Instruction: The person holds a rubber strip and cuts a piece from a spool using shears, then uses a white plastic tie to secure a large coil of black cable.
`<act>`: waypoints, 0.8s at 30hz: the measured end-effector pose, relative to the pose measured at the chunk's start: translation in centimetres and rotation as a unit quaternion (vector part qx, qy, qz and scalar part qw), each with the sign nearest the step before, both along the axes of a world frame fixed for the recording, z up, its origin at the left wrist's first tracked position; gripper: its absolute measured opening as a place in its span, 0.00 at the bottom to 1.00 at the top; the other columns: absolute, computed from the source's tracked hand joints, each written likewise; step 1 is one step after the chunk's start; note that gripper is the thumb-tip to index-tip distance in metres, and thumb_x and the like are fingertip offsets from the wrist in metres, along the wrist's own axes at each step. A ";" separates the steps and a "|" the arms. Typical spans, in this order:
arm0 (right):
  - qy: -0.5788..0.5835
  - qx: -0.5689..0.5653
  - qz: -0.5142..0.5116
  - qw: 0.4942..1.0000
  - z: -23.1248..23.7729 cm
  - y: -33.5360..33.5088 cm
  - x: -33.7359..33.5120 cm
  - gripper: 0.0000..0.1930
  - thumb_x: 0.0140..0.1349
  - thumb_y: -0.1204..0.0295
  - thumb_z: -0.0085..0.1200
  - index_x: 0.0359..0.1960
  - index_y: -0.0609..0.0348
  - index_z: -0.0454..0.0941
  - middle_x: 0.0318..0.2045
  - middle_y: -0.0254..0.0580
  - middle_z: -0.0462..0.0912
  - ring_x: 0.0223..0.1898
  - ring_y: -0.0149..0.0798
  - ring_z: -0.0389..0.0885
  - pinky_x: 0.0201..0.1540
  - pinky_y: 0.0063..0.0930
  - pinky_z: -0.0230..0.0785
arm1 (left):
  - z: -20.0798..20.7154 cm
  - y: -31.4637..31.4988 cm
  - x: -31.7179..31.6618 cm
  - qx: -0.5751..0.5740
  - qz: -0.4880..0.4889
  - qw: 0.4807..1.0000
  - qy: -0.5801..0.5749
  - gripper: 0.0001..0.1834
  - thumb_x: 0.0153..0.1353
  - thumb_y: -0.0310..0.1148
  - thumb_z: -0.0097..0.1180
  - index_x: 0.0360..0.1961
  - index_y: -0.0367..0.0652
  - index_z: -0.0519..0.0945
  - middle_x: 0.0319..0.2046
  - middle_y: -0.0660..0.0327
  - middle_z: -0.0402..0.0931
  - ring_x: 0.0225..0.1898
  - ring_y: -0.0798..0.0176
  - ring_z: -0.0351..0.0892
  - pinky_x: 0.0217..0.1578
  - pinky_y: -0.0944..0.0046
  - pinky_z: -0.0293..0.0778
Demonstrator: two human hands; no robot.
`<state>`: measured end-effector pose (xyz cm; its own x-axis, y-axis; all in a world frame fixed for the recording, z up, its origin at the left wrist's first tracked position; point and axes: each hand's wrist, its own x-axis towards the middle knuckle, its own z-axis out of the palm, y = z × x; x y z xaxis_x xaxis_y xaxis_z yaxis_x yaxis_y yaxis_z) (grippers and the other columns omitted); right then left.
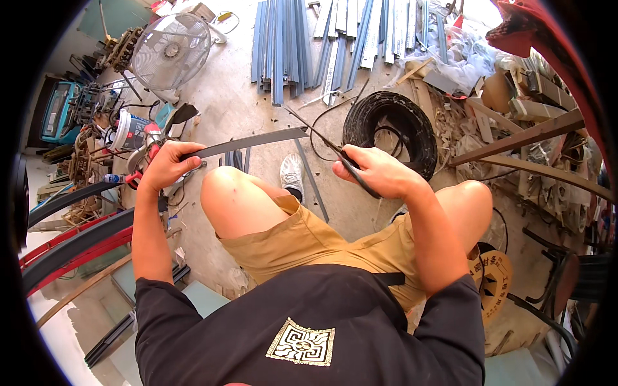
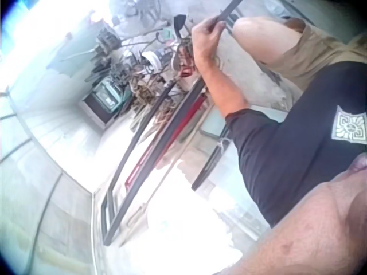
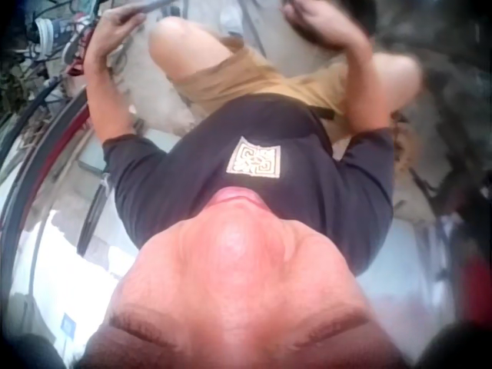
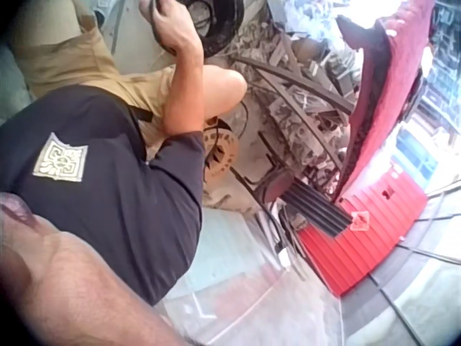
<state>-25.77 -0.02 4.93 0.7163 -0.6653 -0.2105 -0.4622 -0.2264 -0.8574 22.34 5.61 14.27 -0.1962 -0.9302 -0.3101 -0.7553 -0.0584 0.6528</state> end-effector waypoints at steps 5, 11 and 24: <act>0.024 0.007 0.031 0.999 0.3 0.2 0.0 0.31 0.78 0.40 0.51 0.41 0.64 0.74 0.35 0.61 0.83 0.40 0.62 0.82 0.44 0.51 0.72 | -1.0 -0.4 0.7 0.004 -0.006 1.000 0.012 0.16 0.69 0.31 0.71 0.53 0.33 0.88 0.27 0.69 0.76 0.31 0.75 0.68 0.32 0.67 0.69; 0.046 -0.025 0.046 0.998 0.0 0.0 0.4 0.32 0.76 0.41 0.54 0.38 0.65 0.74 0.33 0.61 0.82 0.38 0.64 0.80 0.43 0.52 0.71 | -0.5 -0.2 0.5 0.016 -0.010 1.000 0.015 0.15 0.69 0.30 0.70 0.52 0.31 0.88 0.28 0.70 0.77 0.30 0.76 0.69 0.32 0.68 0.69; -0.002 -0.006 0.028 1.000 -3.1 0.0 1.4 0.28 0.76 0.50 0.60 0.32 0.67 0.73 0.24 0.60 0.75 0.27 0.59 0.70 0.34 0.47 0.68 | -4.5 0.4 2.7 0.046 0.025 0.997 0.053 0.16 0.72 0.31 0.68 0.54 0.31 0.87 0.34 0.69 0.82 0.36 0.75 0.72 0.38 0.68 0.73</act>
<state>-24.39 -0.07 1.79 0.7536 -0.6260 -0.2006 -0.4455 -0.2618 -0.8561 25.05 6.03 9.76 -0.1863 -0.9082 -0.3748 -0.6767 -0.1580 0.7191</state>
